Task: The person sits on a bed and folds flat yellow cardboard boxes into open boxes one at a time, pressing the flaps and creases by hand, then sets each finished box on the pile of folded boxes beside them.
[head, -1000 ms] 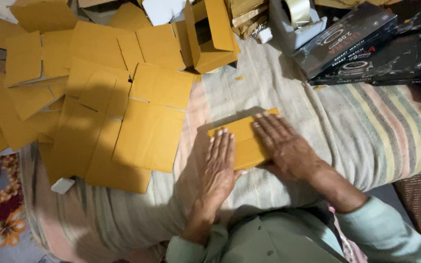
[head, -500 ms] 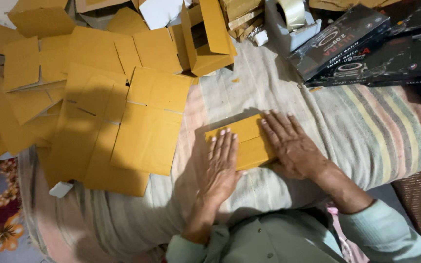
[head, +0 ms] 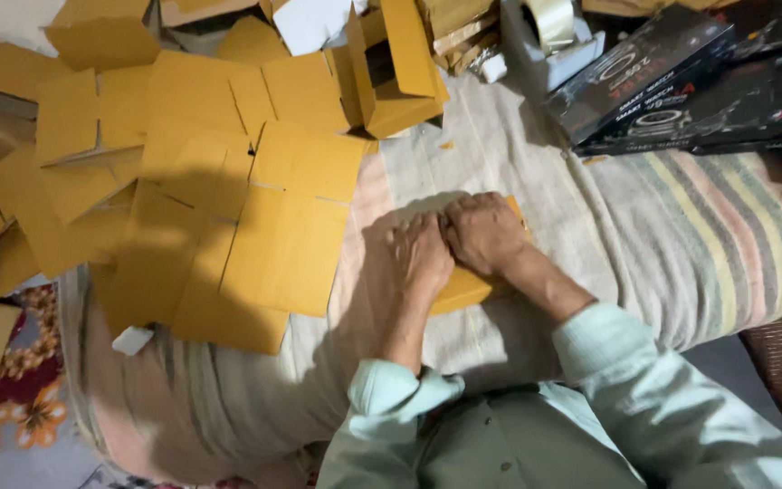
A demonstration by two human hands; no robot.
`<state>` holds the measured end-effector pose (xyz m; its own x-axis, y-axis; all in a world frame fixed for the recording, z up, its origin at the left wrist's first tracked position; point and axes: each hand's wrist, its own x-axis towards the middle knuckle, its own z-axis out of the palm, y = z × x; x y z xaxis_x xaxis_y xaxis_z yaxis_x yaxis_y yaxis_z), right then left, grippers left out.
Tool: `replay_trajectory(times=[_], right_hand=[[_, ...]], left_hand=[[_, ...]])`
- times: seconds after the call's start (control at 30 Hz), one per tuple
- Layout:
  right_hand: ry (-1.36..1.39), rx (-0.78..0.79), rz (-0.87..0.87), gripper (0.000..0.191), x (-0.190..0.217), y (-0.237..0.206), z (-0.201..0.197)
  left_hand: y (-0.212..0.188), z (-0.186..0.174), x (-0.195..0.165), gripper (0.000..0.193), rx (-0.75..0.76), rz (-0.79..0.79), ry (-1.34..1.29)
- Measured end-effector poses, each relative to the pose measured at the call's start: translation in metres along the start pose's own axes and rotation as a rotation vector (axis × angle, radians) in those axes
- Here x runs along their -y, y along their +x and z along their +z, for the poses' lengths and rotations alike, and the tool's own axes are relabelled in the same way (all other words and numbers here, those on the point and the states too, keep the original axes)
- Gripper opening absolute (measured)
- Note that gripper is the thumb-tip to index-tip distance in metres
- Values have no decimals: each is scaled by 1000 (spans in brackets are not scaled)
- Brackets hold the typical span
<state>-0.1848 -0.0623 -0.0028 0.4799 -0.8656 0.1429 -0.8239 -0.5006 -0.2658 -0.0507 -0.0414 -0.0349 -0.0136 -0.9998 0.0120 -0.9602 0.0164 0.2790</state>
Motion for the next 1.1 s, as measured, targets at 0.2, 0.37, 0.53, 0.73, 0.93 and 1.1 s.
replay_trajectory(times=[0.2,0.37,0.53,0.73,0.93,1.1], right_hand=[[-75,-39,118,36,-19,7,-8],[-343,-174,49,28,-26,-10,-1],[25,-288,-289,22,-19,3,9],[-189,-182,-53,28,-17,2,6],[-277,-218,254,36,-10,-15,5],[-197,-215,135,60,7,-47,-3]], left_hand=[[6,-10,23,45,-22,-148,-149],[-10,-8,31,45,-290,-41,15],[4,15,8,34,-358,135,-95],[10,4,17,40,-202,108,-107],[-19,-20,17,37,-167,-118,-77],[-67,-25,6,52,-340,165,-116]])
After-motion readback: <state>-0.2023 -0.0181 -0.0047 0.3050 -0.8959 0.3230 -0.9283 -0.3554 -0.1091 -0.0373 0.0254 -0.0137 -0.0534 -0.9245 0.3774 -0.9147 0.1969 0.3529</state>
